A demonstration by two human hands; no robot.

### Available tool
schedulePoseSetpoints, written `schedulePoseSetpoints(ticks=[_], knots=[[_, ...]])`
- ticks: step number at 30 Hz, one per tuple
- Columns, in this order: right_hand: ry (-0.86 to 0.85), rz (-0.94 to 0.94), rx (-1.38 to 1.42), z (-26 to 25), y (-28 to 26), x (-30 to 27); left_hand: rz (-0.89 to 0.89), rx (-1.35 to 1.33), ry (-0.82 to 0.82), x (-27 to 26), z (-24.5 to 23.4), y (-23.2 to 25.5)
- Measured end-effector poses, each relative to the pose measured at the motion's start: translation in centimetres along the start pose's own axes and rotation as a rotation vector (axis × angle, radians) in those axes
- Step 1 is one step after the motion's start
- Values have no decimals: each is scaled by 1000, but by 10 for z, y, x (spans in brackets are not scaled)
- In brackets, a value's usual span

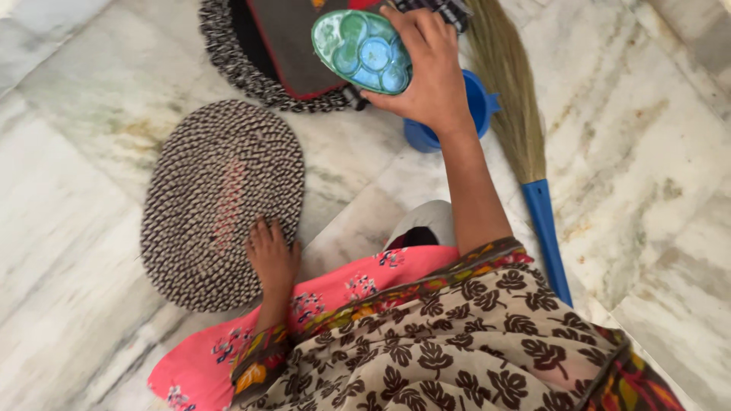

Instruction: The person sweeps a mat using a broom and then scrubs the mat with a brush and water from a bucket.

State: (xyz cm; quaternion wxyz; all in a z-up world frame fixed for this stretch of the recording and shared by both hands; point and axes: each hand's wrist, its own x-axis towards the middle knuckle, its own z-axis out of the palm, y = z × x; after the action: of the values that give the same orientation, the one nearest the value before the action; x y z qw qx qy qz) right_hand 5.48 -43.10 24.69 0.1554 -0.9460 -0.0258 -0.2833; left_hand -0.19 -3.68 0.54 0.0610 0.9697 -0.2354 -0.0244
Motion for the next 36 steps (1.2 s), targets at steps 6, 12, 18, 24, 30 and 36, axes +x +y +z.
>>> schedulePoseSetpoints(ticks=[6, 12, 18, 24, 30, 36], knots=[[43, 119, 93, -35, 35, -40, -23, 98, -2, 2, 4, 6], [18, 286, 35, -51, 83, -98, -21, 169, 49, 0, 6, 15], [-118, 465, -73, -54, 110, -141, -14, 116, 68, -1, 10, 13], [-277, 372, -97, -25, 118, -148, -23, 88, 43, -1, 12, 11], [-458, 283, -273, 19, 130, -144, -3, 114, 90, 0, 3, 12], [-522, 258, -350, 31, 137, -143, 98, 49, 115, 2, 15, 8]])
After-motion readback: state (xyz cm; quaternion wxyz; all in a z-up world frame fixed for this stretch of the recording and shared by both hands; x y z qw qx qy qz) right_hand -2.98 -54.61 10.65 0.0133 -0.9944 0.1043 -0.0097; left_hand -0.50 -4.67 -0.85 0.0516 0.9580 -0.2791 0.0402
